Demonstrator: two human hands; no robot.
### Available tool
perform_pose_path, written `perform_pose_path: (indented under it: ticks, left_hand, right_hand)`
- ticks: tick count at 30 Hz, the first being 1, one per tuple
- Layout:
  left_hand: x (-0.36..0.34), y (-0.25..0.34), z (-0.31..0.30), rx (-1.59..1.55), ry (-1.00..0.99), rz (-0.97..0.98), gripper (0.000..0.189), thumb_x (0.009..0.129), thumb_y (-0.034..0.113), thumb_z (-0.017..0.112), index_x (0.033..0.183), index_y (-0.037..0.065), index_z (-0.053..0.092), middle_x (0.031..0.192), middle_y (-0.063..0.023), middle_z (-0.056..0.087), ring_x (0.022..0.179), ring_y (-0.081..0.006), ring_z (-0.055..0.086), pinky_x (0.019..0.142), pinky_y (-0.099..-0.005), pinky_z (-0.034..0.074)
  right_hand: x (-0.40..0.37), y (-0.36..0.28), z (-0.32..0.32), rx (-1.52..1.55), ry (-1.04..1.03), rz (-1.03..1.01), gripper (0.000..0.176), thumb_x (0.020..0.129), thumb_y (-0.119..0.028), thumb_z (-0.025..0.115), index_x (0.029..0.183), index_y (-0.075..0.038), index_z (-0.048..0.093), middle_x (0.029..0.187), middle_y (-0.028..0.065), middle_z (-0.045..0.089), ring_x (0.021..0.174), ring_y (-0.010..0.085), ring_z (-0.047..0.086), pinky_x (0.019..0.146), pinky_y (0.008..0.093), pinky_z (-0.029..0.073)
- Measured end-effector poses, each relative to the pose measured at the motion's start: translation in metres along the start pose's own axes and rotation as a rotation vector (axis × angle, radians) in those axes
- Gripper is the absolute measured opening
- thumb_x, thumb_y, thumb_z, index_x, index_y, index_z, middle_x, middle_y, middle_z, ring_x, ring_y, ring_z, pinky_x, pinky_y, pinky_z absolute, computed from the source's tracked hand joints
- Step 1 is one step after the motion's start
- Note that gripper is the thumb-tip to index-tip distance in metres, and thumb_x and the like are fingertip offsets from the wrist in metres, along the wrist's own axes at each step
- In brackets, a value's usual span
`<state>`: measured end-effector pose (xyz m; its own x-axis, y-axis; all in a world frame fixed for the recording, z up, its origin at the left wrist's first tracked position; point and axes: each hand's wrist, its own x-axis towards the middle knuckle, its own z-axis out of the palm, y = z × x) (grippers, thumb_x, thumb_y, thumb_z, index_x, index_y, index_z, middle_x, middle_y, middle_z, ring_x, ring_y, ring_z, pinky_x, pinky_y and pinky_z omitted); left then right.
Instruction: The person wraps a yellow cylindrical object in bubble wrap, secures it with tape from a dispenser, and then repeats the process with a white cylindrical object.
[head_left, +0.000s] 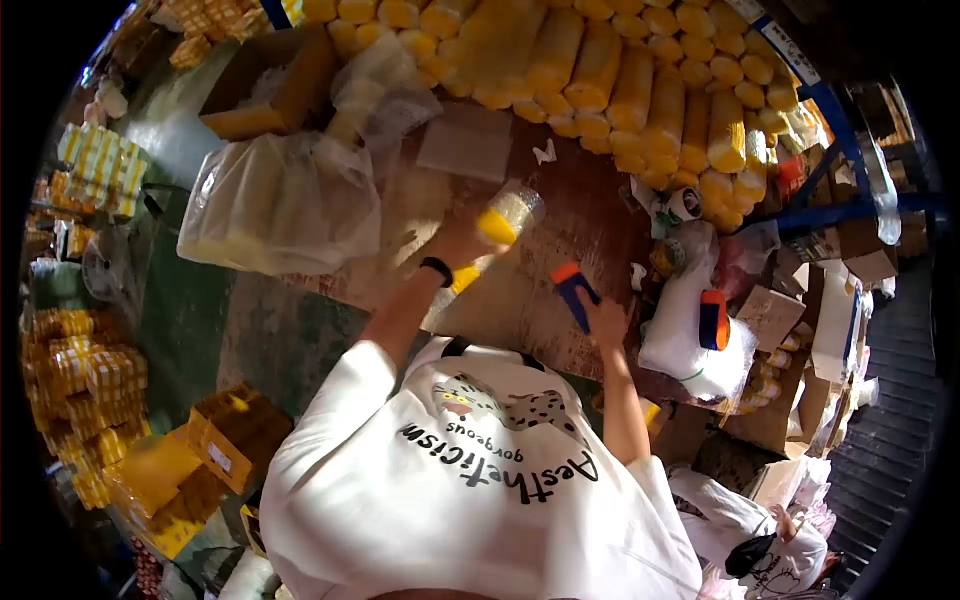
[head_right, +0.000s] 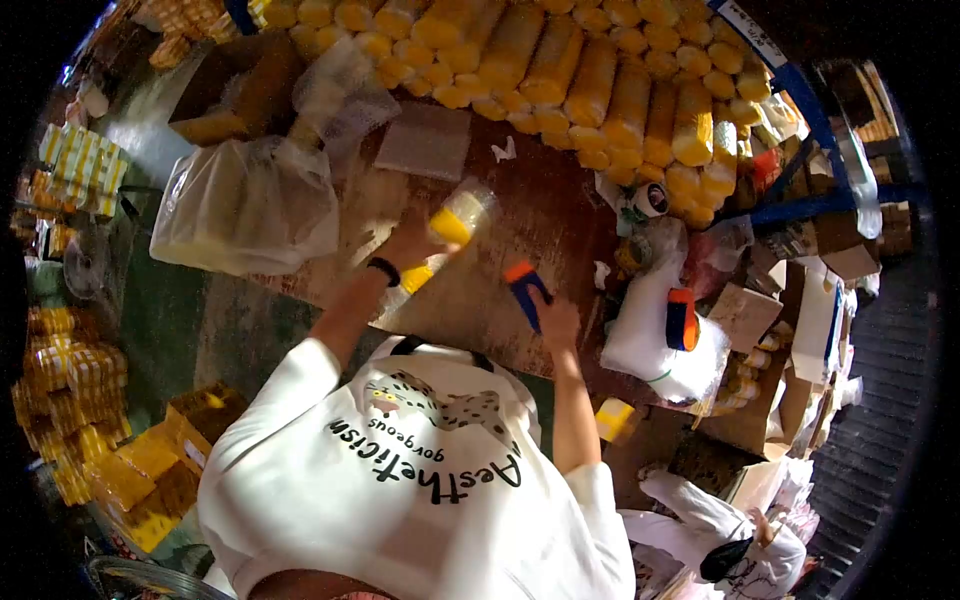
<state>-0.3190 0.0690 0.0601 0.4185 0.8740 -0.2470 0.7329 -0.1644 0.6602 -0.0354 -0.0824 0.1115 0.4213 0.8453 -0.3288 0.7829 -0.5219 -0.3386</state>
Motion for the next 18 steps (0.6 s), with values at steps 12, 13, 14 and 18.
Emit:
perform_pose_path:
  ticks: [12, 13, 14, 18]
  left_hand:
    - [-0.028, 0.069, -0.016, -0.144, 0.003, 0.223, 0.117, 0.060, 0.023, 0.081, 0.147, 0.009, 0.004, 0.132, -0.0185, 0.046, 0.115, -0.0317, 0.051, 0.093, -0.0390, 0.044]
    - [-0.047, 0.070, -0.019, -0.290, 0.012, 0.269, 0.115, 0.060, 0.023, 0.082, 0.146, 0.008, 0.007, 0.131, -0.0173, 0.047, 0.117, -0.0302, 0.049, 0.097, -0.0400, 0.042]
    - [-0.066, 0.071, -0.022, -0.433, 0.015, 0.319, 0.114, 0.059, 0.023, 0.083, 0.145, 0.008, 0.010, 0.130, -0.0161, 0.048, 0.119, -0.0287, 0.048, 0.100, -0.0410, 0.040]
    - [-0.101, 0.069, -0.023, -0.461, 0.101, 0.441, 0.107, 0.059, 0.025, 0.087, 0.141, 0.006, 0.020, 0.130, -0.0105, 0.048, 0.120, -0.0228, 0.048, 0.101, -0.0383, 0.039]
  right_hand:
    - [-0.014, 0.152, 0.086, -0.061, 0.432, -0.024, 0.053, 0.086, -0.043, 0.060, 0.101, 0.007, 0.048, 0.085, 0.0262, 0.058, 0.078, 0.0421, 0.059, 0.064, 0.0440, 0.048]
    - [-0.006, 0.171, 0.108, -0.169, 0.376, -0.073, 0.057, 0.086, -0.042, 0.060, 0.107, 0.008, 0.046, 0.093, 0.0261, 0.056, 0.084, 0.0416, 0.057, 0.068, 0.0438, 0.047]
    - [0.006, 0.190, 0.134, -0.343, 0.242, -0.113, 0.065, 0.086, -0.043, 0.060, 0.118, 0.010, 0.041, 0.111, 0.0261, 0.051, 0.099, 0.0407, 0.053, 0.077, 0.0440, 0.047]
    - [0.013, 0.112, 0.102, -0.473, -0.192, -0.015, 0.082, 0.081, -0.043, 0.066, 0.135, 0.005, 0.029, 0.134, 0.0299, 0.039, 0.121, 0.0363, 0.044, 0.092, 0.0420, 0.044]
